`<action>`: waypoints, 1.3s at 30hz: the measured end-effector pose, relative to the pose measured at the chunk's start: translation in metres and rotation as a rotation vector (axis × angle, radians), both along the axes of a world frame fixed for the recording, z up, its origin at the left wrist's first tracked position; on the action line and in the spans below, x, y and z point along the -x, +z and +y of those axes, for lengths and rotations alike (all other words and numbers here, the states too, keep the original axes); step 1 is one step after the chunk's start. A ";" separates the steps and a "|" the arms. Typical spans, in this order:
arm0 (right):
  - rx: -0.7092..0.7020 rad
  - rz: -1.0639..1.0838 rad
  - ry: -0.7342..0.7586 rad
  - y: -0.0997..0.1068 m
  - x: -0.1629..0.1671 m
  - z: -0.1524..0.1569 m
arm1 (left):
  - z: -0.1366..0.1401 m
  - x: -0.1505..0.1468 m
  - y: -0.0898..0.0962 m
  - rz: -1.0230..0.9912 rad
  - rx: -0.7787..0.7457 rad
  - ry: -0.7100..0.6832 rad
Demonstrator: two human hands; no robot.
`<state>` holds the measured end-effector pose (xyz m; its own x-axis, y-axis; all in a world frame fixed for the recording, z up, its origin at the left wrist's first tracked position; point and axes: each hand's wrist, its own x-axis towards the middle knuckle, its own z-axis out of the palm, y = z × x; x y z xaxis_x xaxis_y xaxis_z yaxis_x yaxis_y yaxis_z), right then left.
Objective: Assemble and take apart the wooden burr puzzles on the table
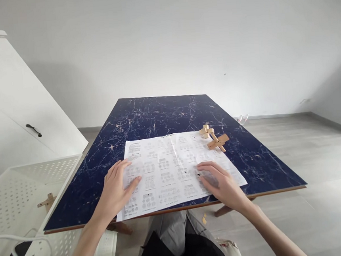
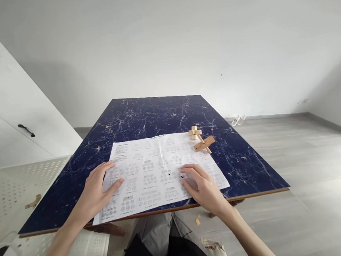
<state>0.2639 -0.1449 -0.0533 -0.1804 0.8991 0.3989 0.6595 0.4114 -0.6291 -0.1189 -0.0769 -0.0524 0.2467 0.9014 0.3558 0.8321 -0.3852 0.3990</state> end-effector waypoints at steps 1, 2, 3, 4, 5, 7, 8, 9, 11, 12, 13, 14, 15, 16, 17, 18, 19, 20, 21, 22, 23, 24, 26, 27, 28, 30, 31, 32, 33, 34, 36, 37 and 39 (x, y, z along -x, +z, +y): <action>0.024 0.013 0.011 0.000 -0.001 0.000 | 0.002 0.000 -0.001 0.002 -0.007 0.002; 0.047 0.027 0.004 0.001 -0.002 0.001 | 0.003 0.001 -0.002 0.001 -0.013 0.005; 0.067 0.044 -0.011 0.001 -0.003 0.000 | 0.004 0.001 -0.003 -0.003 -0.021 0.008; 0.085 0.065 -0.028 0.002 -0.004 0.000 | 0.004 0.002 -0.004 -0.008 -0.029 0.011; 0.100 0.085 -0.043 0.003 -0.005 -0.001 | 0.005 0.002 -0.005 -0.012 -0.038 0.018; 0.121 0.123 -0.065 0.004 -0.007 -0.002 | 0.005 0.002 -0.006 -0.007 -0.047 0.054; 0.128 0.137 -0.074 0.004 -0.007 -0.002 | 0.004 0.002 -0.006 0.003 -0.043 0.078; 0.132 0.146 -0.083 0.004 -0.007 -0.002 | 0.004 0.002 -0.006 0.014 -0.035 0.102; 0.140 0.154 -0.099 0.003 -0.007 -0.002 | 0.004 0.001 -0.006 0.027 -0.013 0.129; 0.145 0.160 -0.105 0.003 -0.006 -0.002 | 0.004 0.001 -0.006 0.025 -0.002 0.129; 0.150 0.168 -0.110 0.003 -0.006 -0.002 | 0.004 0.001 -0.006 0.020 0.007 0.123; 0.153 0.176 -0.113 0.002 -0.006 -0.002 | 0.004 0.001 -0.005 0.013 0.014 0.116; 0.156 0.184 -0.115 0.002 -0.006 -0.002 | 0.004 0.001 -0.005 0.008 0.018 0.107; 0.155 0.191 -0.117 0.002 -0.006 -0.002 | 0.004 0.001 -0.004 0.005 0.022 0.099; 0.153 0.196 -0.117 0.003 -0.006 -0.002 | 0.004 0.001 -0.004 0.003 0.023 0.091; 0.150 0.199 -0.118 0.003 -0.006 -0.002 | 0.004 0.001 -0.003 0.002 0.024 0.084; 0.149 0.202 -0.119 0.003 -0.005 -0.002 | 0.004 0.001 -0.003 -0.001 0.022 0.078; 0.148 0.205 -0.120 0.003 -0.005 -0.002 | 0.004 0.001 -0.002 -0.004 0.022 0.074; 0.147 0.207 -0.120 0.004 -0.005 -0.003 | 0.003 0.002 -0.001 -0.008 0.022 0.072; 0.146 0.209 -0.118 0.004 -0.004 -0.003 | 0.003 0.002 -0.001 -0.013 0.021 0.072; 0.145 0.212 -0.116 0.003 -0.004 -0.002 | 0.003 0.003 0.000 -0.019 0.021 0.073; 0.145 0.214 -0.115 0.003 -0.004 -0.002 | 0.002 0.003 0.000 -0.025 0.020 0.075; 0.149 0.220 -0.111 0.003 -0.004 -0.001 | 0.003 0.005 0.000 -0.035 0.020 0.081; 0.150 0.223 -0.110 0.002 -0.004 -0.001 | 0.003 0.005 0.000 -0.040 0.019 0.082; 0.151 0.227 -0.108 0.001 -0.005 0.000 | 0.004 0.006 0.000 -0.044 0.018 0.082; 0.150 0.234 -0.106 0.000 -0.005 0.000 | 0.005 0.007 0.000 -0.047 0.017 0.075; 0.149 0.237 -0.106 0.000 -0.006 0.001 | 0.005 0.007 0.001 -0.047 0.018 0.067; 0.148 0.240 -0.109 0.000 -0.006 0.001 | 0.005 0.007 0.001 -0.047 0.020 0.058; 0.146 0.243 -0.113 0.000 -0.006 0.001 | 0.005 0.007 0.002 -0.047 0.022 0.049; 0.145 0.246 -0.118 0.000 -0.006 0.001 | 0.005 0.007 0.003 -0.047 0.025 0.042; 0.142 0.253 -0.125 0.000 -0.006 0.001 | 0.004 0.006 0.006 -0.049 0.028 0.037; 0.141 0.256 -0.126 0.001 -0.006 0.001 | 0.003 0.006 0.007 -0.051 0.030 0.039; 0.141 0.263 -0.124 0.001 -0.006 0.001 | 0.002 0.006 0.008 -0.056 0.034 0.043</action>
<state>0.2697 -0.1439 -0.0524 0.0262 0.9576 0.2868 0.5066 0.2346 -0.8296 -0.1248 -0.0748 -0.0442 0.1881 0.9224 0.3373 0.8237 -0.3352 0.4574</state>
